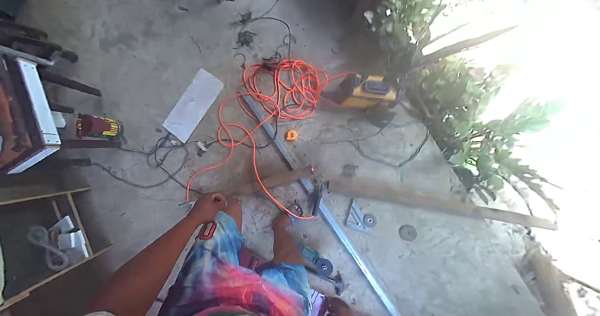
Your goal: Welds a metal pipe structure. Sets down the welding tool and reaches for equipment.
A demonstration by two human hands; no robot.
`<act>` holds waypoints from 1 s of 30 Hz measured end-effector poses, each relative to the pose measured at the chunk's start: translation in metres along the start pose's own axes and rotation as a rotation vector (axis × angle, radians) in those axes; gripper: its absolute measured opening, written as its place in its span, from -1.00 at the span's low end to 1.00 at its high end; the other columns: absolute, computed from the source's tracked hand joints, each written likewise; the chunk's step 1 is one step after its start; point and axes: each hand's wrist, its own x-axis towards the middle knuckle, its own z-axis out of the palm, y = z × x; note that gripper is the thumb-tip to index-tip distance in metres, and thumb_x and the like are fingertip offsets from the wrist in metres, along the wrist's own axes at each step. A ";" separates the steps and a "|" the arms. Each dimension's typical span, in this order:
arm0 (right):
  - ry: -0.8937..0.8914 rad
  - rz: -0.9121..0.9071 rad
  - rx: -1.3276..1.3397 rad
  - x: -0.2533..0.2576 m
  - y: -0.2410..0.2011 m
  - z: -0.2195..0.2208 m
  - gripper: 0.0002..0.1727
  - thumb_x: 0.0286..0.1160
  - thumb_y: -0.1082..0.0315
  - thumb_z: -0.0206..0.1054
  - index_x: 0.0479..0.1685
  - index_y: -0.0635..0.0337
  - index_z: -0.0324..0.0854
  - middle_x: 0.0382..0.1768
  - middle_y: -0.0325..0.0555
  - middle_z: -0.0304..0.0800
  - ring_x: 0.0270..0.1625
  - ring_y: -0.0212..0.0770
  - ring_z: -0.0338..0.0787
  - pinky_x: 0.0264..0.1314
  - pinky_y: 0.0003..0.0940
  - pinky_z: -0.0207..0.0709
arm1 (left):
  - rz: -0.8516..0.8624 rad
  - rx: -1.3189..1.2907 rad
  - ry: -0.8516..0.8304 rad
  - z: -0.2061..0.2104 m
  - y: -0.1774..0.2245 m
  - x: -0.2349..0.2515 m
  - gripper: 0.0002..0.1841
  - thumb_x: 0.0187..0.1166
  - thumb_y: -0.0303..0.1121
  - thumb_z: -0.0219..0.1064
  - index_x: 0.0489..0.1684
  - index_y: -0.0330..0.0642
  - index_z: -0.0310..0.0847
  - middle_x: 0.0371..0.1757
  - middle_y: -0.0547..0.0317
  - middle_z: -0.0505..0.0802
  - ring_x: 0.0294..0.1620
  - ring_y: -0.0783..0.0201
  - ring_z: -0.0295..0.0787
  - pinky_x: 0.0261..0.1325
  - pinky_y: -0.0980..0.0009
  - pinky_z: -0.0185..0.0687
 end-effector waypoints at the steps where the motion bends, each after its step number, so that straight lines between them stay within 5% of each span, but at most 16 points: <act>1: 0.041 -0.039 0.008 -0.011 -0.006 -0.011 -0.50 0.84 0.16 0.09 0.47 0.42 0.49 0.14 0.38 0.74 0.07 0.20 0.80 0.13 0.20 0.65 | 0.032 -0.048 -0.012 -0.015 0.011 -0.020 -0.69 0.73 -0.24 0.31 0.09 -0.35 0.74 0.01 -0.15 0.85 0.04 0.04 0.80 0.30 -0.01 0.63; 4: 0.107 -0.132 0.016 -0.020 -0.049 -0.038 -0.48 0.86 0.13 0.10 0.52 0.39 0.48 0.20 0.41 0.74 0.15 0.29 0.80 0.20 0.28 0.63 | 0.078 -0.178 -0.055 -0.046 0.034 -0.051 -0.73 0.73 -0.26 0.33 0.06 -0.32 0.72 -0.12 0.02 0.83 -0.17 0.26 0.77 0.10 0.21 0.72; 7: 0.151 -0.221 0.108 -0.013 -0.117 -0.036 -0.52 0.86 0.19 0.11 0.55 0.34 0.45 0.17 0.33 0.74 0.06 0.17 0.81 0.10 0.16 0.65 | 0.026 -0.195 -0.058 -0.053 0.035 -0.018 -0.73 0.76 -0.21 0.31 0.05 -0.27 0.74 -0.25 0.13 0.80 -0.32 0.33 0.67 -0.07 0.29 0.64; 9: 0.164 -0.238 0.199 -0.005 -0.147 -0.015 -0.55 0.84 0.24 0.13 0.56 0.29 0.44 0.11 0.22 0.75 -0.08 0.00 0.79 -0.03 0.01 0.67 | 0.004 -0.116 -0.036 -0.044 0.024 0.036 -0.72 0.76 -0.19 0.31 0.04 -0.24 0.77 -0.23 0.09 0.81 -0.27 0.28 0.68 -0.02 0.22 0.63; 13: 0.182 -0.126 0.290 -0.014 -0.129 0.063 -0.58 0.84 0.29 0.12 0.50 0.35 0.48 0.03 0.21 0.75 -0.18 -0.06 0.77 -0.11 -0.05 0.67 | 0.048 0.259 -0.111 -0.026 -0.006 0.191 -0.65 0.78 -0.17 0.20 0.18 -0.20 0.80 0.17 -0.10 0.88 0.28 0.00 0.79 0.48 -0.10 0.56; 17: 0.113 0.113 0.304 -0.002 -0.081 0.136 -0.58 0.84 0.24 0.12 0.44 0.39 0.52 -0.04 0.19 0.77 -0.22 -0.09 0.78 -0.14 -0.09 0.67 | -0.043 0.357 -0.142 -0.031 -0.002 0.356 -0.57 0.87 -0.13 0.10 0.31 -0.27 0.72 0.25 -0.28 0.83 0.32 -0.20 0.75 0.47 -0.23 0.52; 24: 0.107 0.092 0.174 0.181 -0.079 0.138 -0.46 0.90 0.03 0.02 0.44 0.33 0.56 0.11 0.29 0.78 -0.03 0.12 0.81 0.09 0.15 0.64 | -0.058 0.063 0.153 0.008 0.005 0.564 -0.38 0.83 0.11 0.06 0.61 -0.22 0.43 0.33 -0.26 0.74 0.08 -0.09 0.77 0.11 -0.11 0.64; 27: 0.152 -0.019 0.092 0.282 -0.113 0.108 -0.42 0.88 -0.01 0.03 0.47 0.35 0.53 0.22 0.36 0.72 0.14 0.22 0.78 0.27 0.24 0.57 | -0.071 0.112 0.279 0.028 -0.001 0.631 -0.19 0.72 0.23 0.14 0.66 -0.34 0.31 0.44 -0.38 0.65 0.25 -0.21 0.73 0.24 -0.22 0.63; 30: 0.252 -0.101 -0.007 0.359 -0.132 0.089 -0.39 0.81 -0.06 0.17 0.51 0.30 0.51 0.21 0.38 0.74 0.21 0.32 0.75 0.34 0.38 0.49 | -0.060 0.246 0.402 0.041 -0.021 0.686 -0.21 0.61 0.21 0.25 0.48 -0.44 0.47 0.37 -0.43 0.66 0.26 -0.25 0.67 0.26 -0.30 0.54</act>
